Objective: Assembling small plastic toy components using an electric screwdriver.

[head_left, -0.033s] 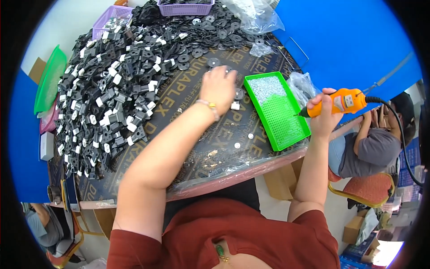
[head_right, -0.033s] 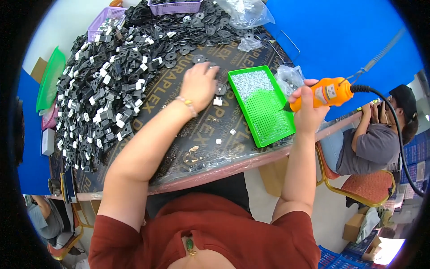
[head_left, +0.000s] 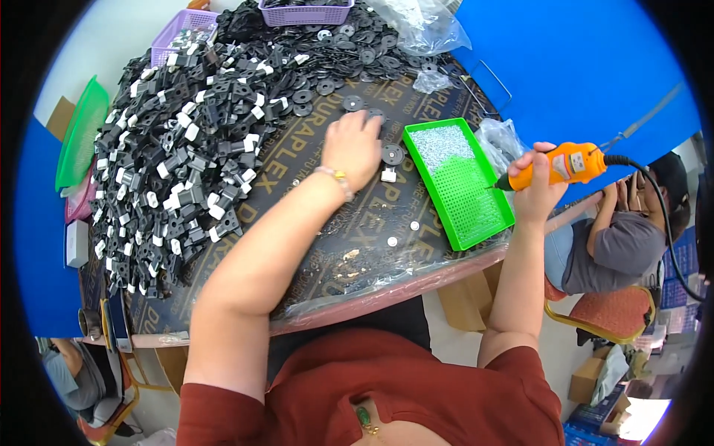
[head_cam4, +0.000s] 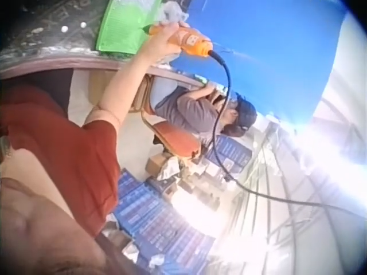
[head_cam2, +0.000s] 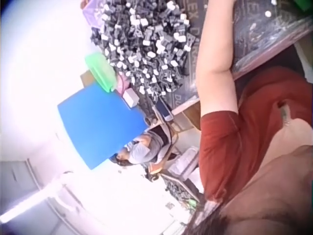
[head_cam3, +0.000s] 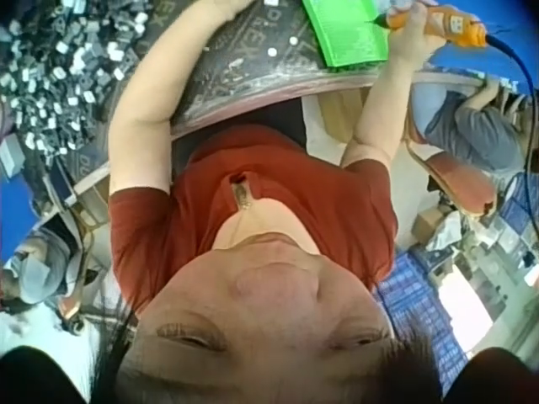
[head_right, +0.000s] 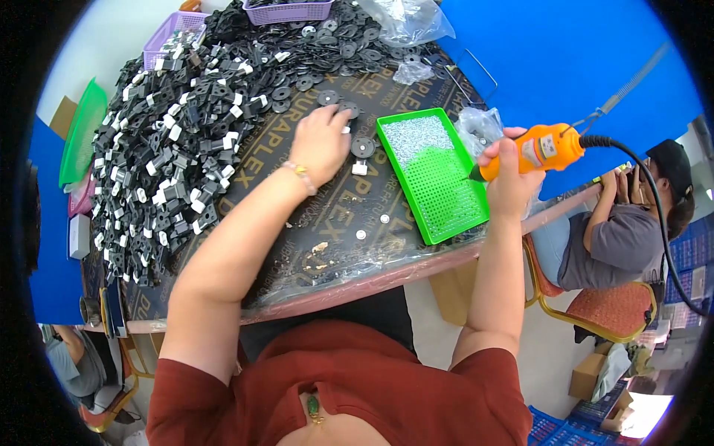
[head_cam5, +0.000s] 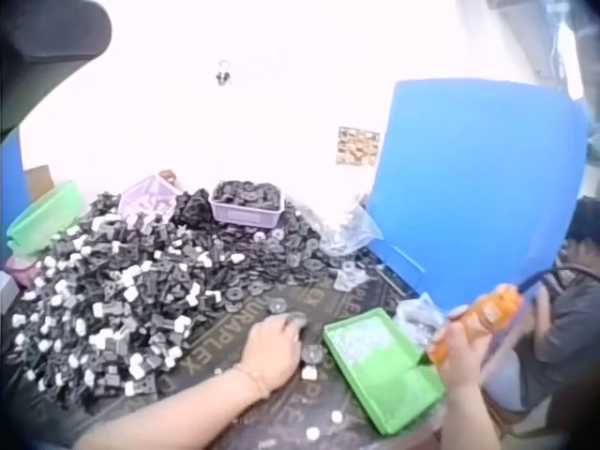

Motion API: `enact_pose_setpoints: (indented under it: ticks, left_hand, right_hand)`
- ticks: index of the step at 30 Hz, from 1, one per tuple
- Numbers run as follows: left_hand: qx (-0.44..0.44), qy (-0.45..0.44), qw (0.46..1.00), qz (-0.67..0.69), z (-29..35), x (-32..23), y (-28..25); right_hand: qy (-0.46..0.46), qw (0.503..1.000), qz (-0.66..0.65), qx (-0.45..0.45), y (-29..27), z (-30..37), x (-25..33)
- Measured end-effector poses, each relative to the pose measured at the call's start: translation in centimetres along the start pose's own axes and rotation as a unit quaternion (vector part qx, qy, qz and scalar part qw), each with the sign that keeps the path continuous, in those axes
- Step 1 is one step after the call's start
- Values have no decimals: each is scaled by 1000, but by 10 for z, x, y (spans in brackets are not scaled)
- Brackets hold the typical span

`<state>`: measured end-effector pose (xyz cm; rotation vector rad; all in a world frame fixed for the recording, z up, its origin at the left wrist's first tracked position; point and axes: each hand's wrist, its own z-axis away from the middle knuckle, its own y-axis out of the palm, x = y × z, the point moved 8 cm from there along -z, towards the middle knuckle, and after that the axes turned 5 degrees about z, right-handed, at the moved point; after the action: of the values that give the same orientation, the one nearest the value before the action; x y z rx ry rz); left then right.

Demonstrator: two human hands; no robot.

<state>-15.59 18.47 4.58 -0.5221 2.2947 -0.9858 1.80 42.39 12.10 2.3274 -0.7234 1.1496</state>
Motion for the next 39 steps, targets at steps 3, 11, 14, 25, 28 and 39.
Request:
enact_pose_setpoints:
  ticks: [3,11,14,25,28,39]
  left_hand:
    - [54,26,998,38,22,15,-5]
    - [131,8,987,91,73,16,-39]
    - [163,-13,980,114,99,2,-60]
    - [143,-77,979,123,140,-22,-99]
    - [125,-102,975,152,145,-9,-102]
    - [90,-117,975,163,154,9,-98]
  right_hand:
    - [0,1000,-5,3,4,-12,-21]
    - [1,999,29,35,12,-20,-48]
    - [1,999,42,25,12,-20,-48]
    - [16,998,51,12,11,-20,-51]
    - [1,1000,17,1,10,-19,-45]
    - [-11,949,-214,233,162,70,45]
